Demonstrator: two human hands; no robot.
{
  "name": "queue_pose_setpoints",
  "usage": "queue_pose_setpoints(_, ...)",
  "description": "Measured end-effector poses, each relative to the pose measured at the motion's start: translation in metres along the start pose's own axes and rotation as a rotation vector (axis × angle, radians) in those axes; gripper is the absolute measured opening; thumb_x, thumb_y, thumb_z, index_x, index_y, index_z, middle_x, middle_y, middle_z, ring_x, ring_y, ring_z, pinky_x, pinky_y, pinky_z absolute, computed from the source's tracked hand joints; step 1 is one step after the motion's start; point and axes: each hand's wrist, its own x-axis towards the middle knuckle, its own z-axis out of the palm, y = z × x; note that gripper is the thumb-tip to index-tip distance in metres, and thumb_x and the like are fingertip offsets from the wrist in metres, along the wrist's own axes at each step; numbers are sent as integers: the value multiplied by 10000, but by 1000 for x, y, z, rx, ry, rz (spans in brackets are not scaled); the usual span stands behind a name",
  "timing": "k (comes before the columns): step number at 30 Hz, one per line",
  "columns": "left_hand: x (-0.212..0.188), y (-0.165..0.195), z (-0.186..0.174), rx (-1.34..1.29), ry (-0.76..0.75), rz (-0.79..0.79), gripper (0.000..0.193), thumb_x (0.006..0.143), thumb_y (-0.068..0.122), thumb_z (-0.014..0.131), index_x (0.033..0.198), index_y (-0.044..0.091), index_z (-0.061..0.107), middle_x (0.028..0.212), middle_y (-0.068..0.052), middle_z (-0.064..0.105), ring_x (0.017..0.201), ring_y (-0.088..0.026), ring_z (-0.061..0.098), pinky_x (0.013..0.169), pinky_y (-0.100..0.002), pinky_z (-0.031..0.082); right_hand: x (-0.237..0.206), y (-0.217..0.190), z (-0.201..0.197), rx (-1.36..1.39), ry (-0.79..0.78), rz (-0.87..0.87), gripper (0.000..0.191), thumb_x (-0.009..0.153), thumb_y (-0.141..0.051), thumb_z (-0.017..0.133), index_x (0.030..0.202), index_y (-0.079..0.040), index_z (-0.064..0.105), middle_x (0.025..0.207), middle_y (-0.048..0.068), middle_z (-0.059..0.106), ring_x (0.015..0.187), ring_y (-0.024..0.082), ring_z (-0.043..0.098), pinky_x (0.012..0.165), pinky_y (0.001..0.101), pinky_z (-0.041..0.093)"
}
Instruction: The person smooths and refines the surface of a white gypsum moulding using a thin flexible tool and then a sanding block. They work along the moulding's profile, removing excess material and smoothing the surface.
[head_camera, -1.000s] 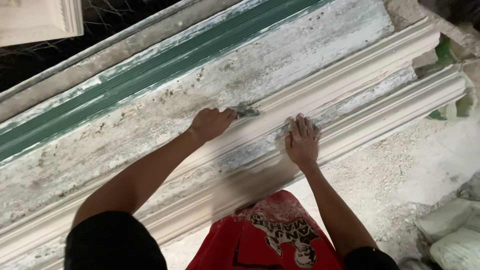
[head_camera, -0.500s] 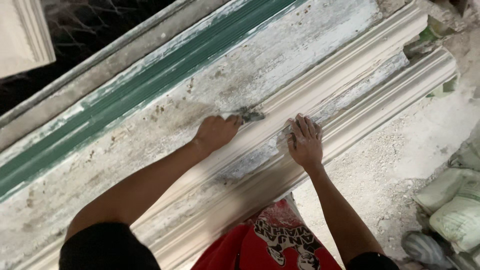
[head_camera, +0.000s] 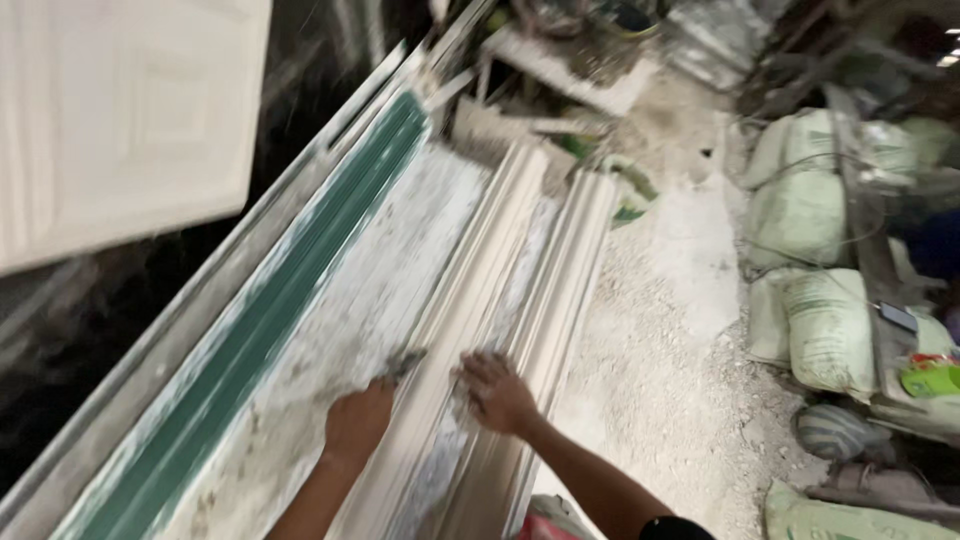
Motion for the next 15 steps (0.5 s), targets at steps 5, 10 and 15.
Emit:
queue_pose_setpoints(5,16,-1,-5,-35,-126,-2,224,1015,271,489,1002,126,660,896,-69,720,687,-244,741,621,-403,602,-5,7,8,-5,-32,35,550,993,-305,557,1524,-190,474,1624,111,402,1506,341,314,1232,591,165)
queue_pose_setpoints(10,23,-6,5,-39,-191,-19,188,960,222,504,1031,145,660,913,-58,711,767,-263,743,678,-442,602,-8,19,23,16,-89,59,568,995,-322,563,1536,-207,436,1635,101,349,1518,353,289,1237,612,140)
queue_pose_setpoints(15,28,-12,20,-118,-70,-16,164,906,182,523,993,154,660,853,-46,697,749,-282,717,680,-479,575,-10,26,32,63,-87,46,585,1005,-324,565,1559,-206,415,1658,130,330,1519,379,282,1217,647,117)
